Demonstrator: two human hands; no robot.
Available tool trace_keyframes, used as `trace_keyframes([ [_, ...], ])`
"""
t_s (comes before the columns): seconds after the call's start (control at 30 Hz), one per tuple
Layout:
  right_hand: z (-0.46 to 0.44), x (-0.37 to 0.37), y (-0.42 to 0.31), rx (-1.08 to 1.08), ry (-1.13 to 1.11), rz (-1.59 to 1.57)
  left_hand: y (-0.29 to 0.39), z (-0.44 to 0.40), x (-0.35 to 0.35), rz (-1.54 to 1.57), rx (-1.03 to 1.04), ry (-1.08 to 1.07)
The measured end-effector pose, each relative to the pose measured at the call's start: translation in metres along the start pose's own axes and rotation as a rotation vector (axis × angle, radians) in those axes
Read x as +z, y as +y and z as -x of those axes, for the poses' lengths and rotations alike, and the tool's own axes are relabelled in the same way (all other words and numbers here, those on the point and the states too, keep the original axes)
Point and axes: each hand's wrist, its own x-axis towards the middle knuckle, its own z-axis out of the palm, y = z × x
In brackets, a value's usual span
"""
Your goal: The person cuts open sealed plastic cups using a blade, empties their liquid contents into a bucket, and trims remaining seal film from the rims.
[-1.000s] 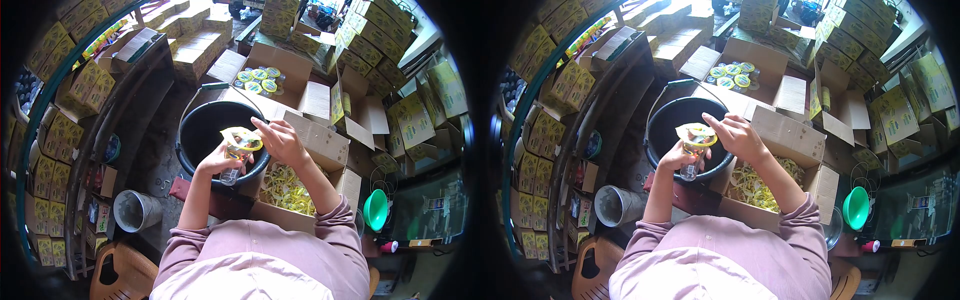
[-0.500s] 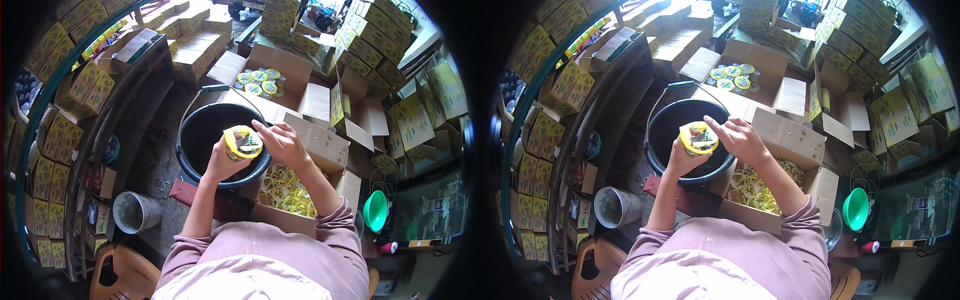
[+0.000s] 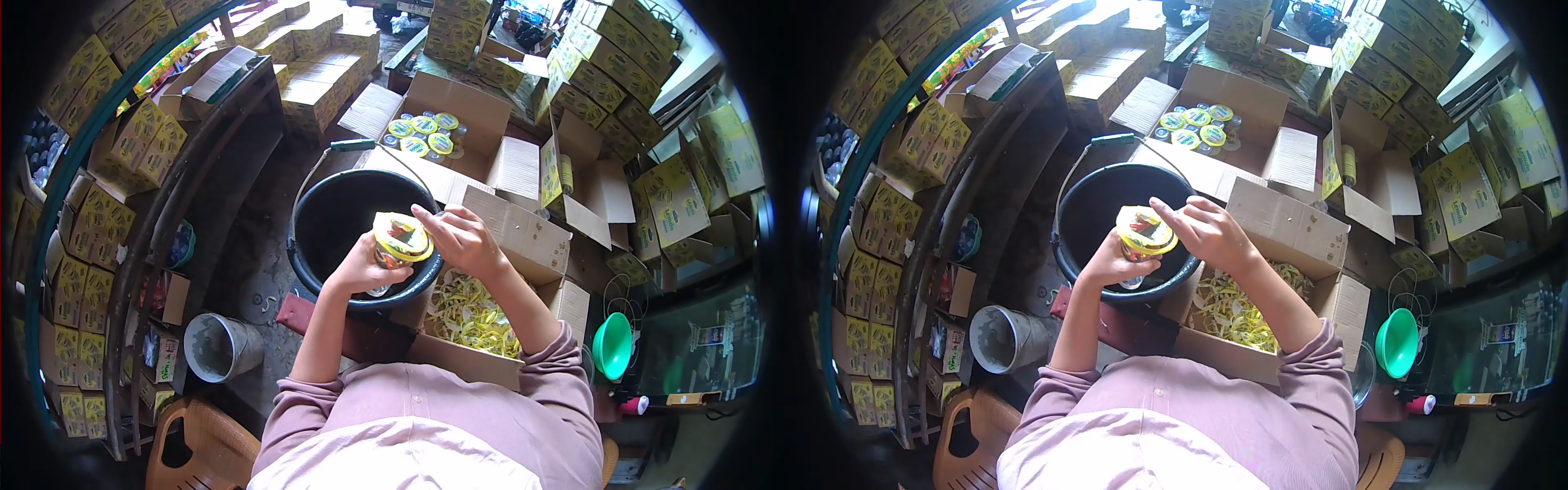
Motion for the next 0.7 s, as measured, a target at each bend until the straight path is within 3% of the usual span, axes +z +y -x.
trace_keyframes([
  [0.07,-0.001,-0.001,0.001,-0.007,-0.002,-0.004,0.009,0.002,-0.001,0.085,-0.115,-0.063],
  [0.2,0.001,0.005,0.003,-0.029,0.041,-0.009,-0.008,-0.002,-0.012,0.139,-0.081,-0.235],
  [0.3,0.000,0.006,0.002,-0.026,0.060,-0.041,-0.001,0.001,-0.012,0.346,-0.217,-0.318],
  [0.43,0.000,0.006,0.002,-0.027,0.076,-0.077,-0.018,-0.005,-0.013,0.493,-0.136,-0.581],
  [0.57,-0.003,0.007,0.001,-0.025,0.084,-0.088,-0.020,-0.005,-0.004,0.872,-0.116,-0.654],
  [0.63,-0.005,0.009,0.005,-0.016,0.112,-0.054,-0.025,-0.008,-0.009,0.863,-0.119,-0.592],
  [0.7,-0.005,0.009,0.008,0.006,0.105,-0.032,-0.019,-0.006,-0.018,0.734,-0.198,-0.375],
])
